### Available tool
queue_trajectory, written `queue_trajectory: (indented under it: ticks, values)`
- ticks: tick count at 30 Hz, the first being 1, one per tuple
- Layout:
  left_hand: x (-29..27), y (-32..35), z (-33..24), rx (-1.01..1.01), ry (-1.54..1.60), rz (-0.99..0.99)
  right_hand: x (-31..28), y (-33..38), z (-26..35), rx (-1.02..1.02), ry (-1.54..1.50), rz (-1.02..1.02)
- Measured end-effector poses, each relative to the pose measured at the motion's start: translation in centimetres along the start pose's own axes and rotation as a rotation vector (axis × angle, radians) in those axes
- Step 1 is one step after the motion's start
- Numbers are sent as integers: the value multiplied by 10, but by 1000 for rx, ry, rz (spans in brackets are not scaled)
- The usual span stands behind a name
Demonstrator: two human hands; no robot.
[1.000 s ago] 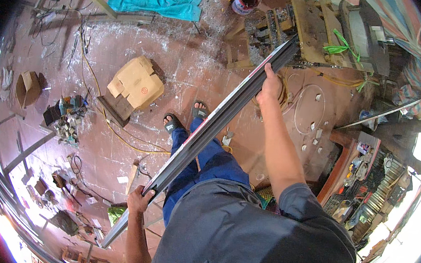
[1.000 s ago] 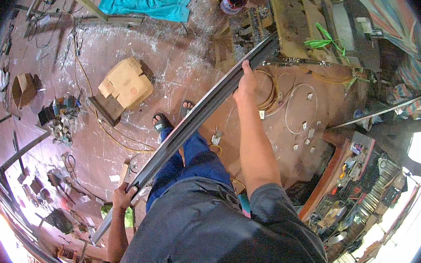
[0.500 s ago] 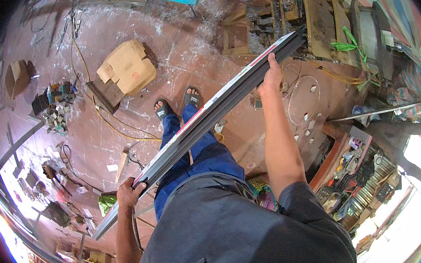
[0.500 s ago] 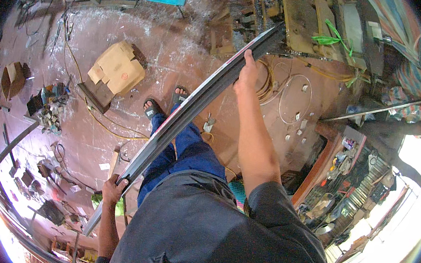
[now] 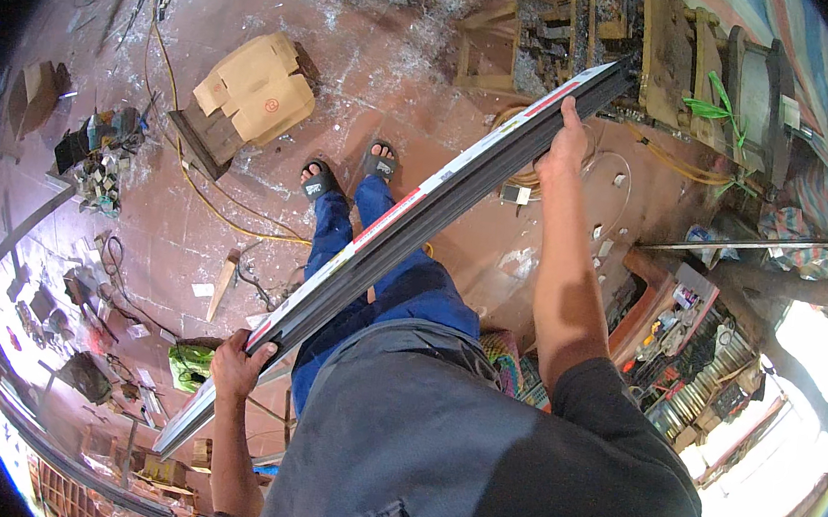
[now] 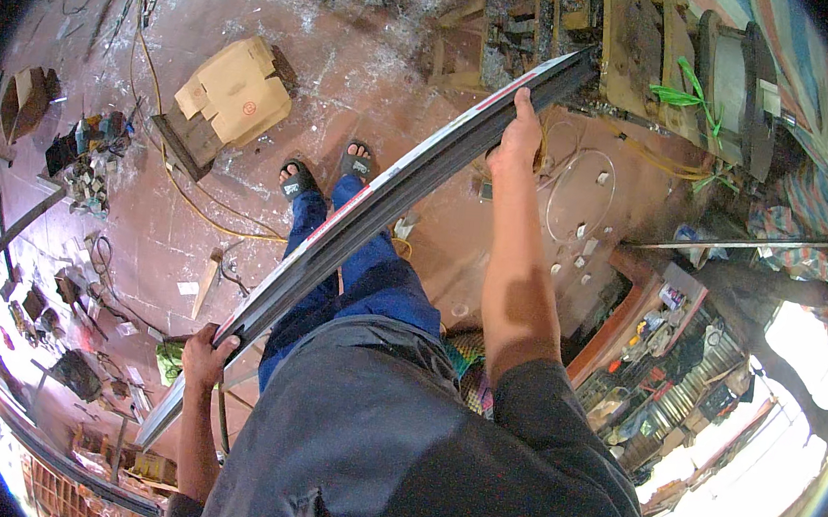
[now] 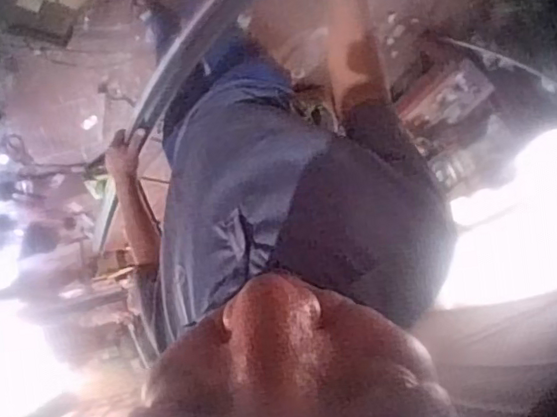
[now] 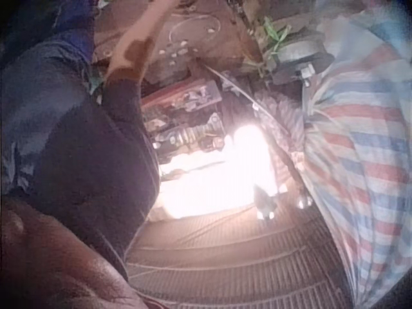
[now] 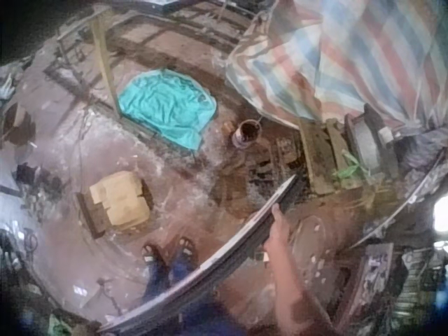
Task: The person repeatedly picks up long metal profiles from a pile, carries them across the workshop floor, and places them back on the pile. The person also briefly picks up a small bucket and sets it down.
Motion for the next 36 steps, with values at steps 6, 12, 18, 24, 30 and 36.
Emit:
queue_trajectory:
  ticks: [6, 12, 18, 24, 30, 36]
  values:
    - [21, 0, 1, 6, 81, 51, 1, 3, 4, -2, 86, -57]
    - [18, -5, 8, -26, 57, 24, 6, 11, 1, -4, 106, -15]
    - [10, -17, -6, -3, 35, 74, 4, -6, 11, -74, 99, -8]
    - [13, -46, -40, 23, 3, 29, 1, -35, 28, -159, 163, -55]
    - [15, -60, -34, 62, -47, -35, 13, -11, 9, -128, 234, -59]
    - [3, -51, -25, -4, -73, 47, 31, 22, -7, -144, 217, -154]
Point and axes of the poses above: each hand's wrist, its own y-axis away from the middle knuckle, its own x-axis out of the palm, z = x × y, the point moved 3 cm from there along -y, towards the middle knuckle, and after that the axes turned 4 degrees about z, right-handed, at the moved point
